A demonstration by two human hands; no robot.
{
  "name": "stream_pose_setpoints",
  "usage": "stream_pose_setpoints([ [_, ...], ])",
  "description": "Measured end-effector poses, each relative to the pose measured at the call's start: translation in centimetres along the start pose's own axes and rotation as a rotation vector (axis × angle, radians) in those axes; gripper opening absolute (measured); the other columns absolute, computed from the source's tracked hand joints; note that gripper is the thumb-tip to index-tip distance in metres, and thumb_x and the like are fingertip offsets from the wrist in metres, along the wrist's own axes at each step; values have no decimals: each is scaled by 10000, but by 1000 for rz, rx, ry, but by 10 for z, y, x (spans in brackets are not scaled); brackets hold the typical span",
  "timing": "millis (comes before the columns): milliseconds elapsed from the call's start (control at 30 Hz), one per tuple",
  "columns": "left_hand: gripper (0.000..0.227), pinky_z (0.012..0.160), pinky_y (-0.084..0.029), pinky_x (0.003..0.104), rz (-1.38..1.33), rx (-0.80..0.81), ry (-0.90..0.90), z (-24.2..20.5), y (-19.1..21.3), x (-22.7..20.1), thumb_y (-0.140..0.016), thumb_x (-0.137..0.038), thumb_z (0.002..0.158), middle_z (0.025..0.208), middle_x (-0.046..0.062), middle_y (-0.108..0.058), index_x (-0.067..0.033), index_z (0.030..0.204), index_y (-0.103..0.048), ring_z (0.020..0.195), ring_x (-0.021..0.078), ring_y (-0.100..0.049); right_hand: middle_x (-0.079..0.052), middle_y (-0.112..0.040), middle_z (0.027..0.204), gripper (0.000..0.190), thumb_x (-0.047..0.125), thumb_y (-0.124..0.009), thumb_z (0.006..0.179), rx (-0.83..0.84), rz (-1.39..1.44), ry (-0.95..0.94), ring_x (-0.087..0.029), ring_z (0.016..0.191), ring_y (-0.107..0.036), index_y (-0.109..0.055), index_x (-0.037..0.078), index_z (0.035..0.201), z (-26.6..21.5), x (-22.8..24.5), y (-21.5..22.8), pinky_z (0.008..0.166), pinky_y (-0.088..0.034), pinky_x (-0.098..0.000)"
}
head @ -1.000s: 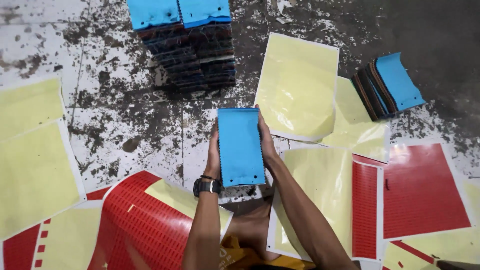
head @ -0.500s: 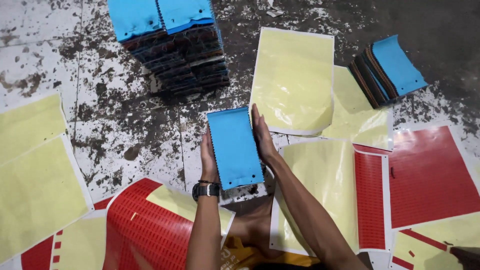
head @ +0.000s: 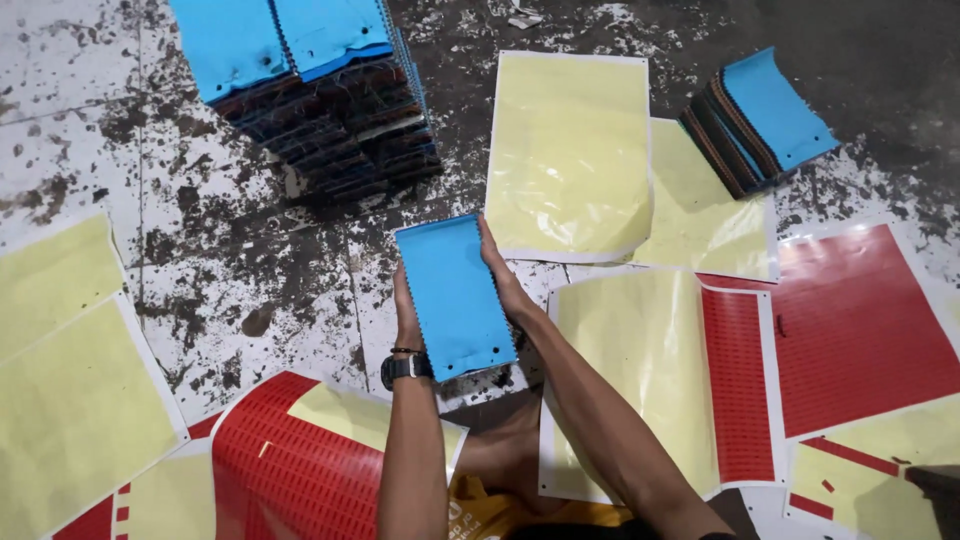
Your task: The person is assembling a swatch book by peeling individual labels from a sheet and applying them to fabric samples, then organizing them into stacks.
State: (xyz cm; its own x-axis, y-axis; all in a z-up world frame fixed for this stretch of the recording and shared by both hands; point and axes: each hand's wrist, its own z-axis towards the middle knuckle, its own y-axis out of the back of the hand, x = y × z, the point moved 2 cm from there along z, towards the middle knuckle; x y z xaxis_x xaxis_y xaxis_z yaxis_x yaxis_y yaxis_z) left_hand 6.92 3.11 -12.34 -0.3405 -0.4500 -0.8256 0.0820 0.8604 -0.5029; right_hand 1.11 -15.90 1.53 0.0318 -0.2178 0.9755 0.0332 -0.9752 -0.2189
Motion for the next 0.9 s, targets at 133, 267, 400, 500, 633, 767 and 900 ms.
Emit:
stream_pose_setpoints([
  [133, 623, 1236, -287, 510, 3, 68, -154, -22, -32, -19, -335, -541, 1097, 1599, 139, -407, -159, 1590, -349, 1454, 337, -383, -176, 152, 1706, 828, 630, -345, 1069, -12, -21, -16, -445, 1545, 160, 28, 191, 1664, -5, 26, -17, 1251, 92, -613],
  [267, 483, 1103, -316, 448, 70, -87, -174, -23, -39, -28, -366, -455, 1077, 1495, 117, -465, -155, 1454, -405, 1318, 291, -422, -184, 139, 1705, 850, 647, -357, 1059, -23, -14, -18, -449, 1547, 145, 14, 180, 1664, -7, 29, -17, 1255, 85, -615],
  [400, 308, 932, -354, 369, 166, -285, -206, -22, -41, -43, -406, -345, 1051, 1361, 89, -540, -150, 1279, -477, 1142, 233, -472, -167, 108, 1715, 847, 654, -368, 1057, -23, -22, -31, -427, 1559, 111, -7, 195, 1670, -5, 23, -13, 1269, 64, -585],
  [500, 202, 818, -379, 317, 229, -409, -234, -26, -40, -56, -432, -271, 1034, 1271, 71, -590, -146, 1163, -524, 1026, 194, -506, -168, 101, 1712, 868, 684, -358, 1051, -4, -24, -35, -424, 1561, 110, 10, 193, 1665, -2, 21, -10, 1274, 44, -599],
  [633, 130, 704, -404, 264, 291, -506, -268, -37, -36, -71, -458, -198, 1017, 1182, 53, -640, -142, 1046, -572, 909, 155, -540, -191, 76, 1709, 872, 683, -365, 1051, -8, -118, -58, -435, 1561, 78, -35, 164, 1670, 1, 28, -2, 1278, 52, -594],
  [767, 233, 448, -403, 216, 420, -718, -299, -70, -34, -97, -480, -293, 1049, 830, 31, -643, -183, 981, -673, 574, 106, -543, -56, -470, 1283, 399, 512, -610, 992, -437, -456, 107, -267, 1230, -468, -543, 192, 1219, -9, 33, 8, 1056, -353, -392],
  [900, 773, 285, -307, 247, 417, -806, -327, -83, 3, -116, -407, -710, 1121, 478, 82, -467, -113, 682, -625, 304, 138, -404, 103, -459, 378, 202, 470, -696, 983, -710, -490, 253, -69, 406, -536, -709, 304, 869, -12, 54, 1, 516, -466, -212],
])
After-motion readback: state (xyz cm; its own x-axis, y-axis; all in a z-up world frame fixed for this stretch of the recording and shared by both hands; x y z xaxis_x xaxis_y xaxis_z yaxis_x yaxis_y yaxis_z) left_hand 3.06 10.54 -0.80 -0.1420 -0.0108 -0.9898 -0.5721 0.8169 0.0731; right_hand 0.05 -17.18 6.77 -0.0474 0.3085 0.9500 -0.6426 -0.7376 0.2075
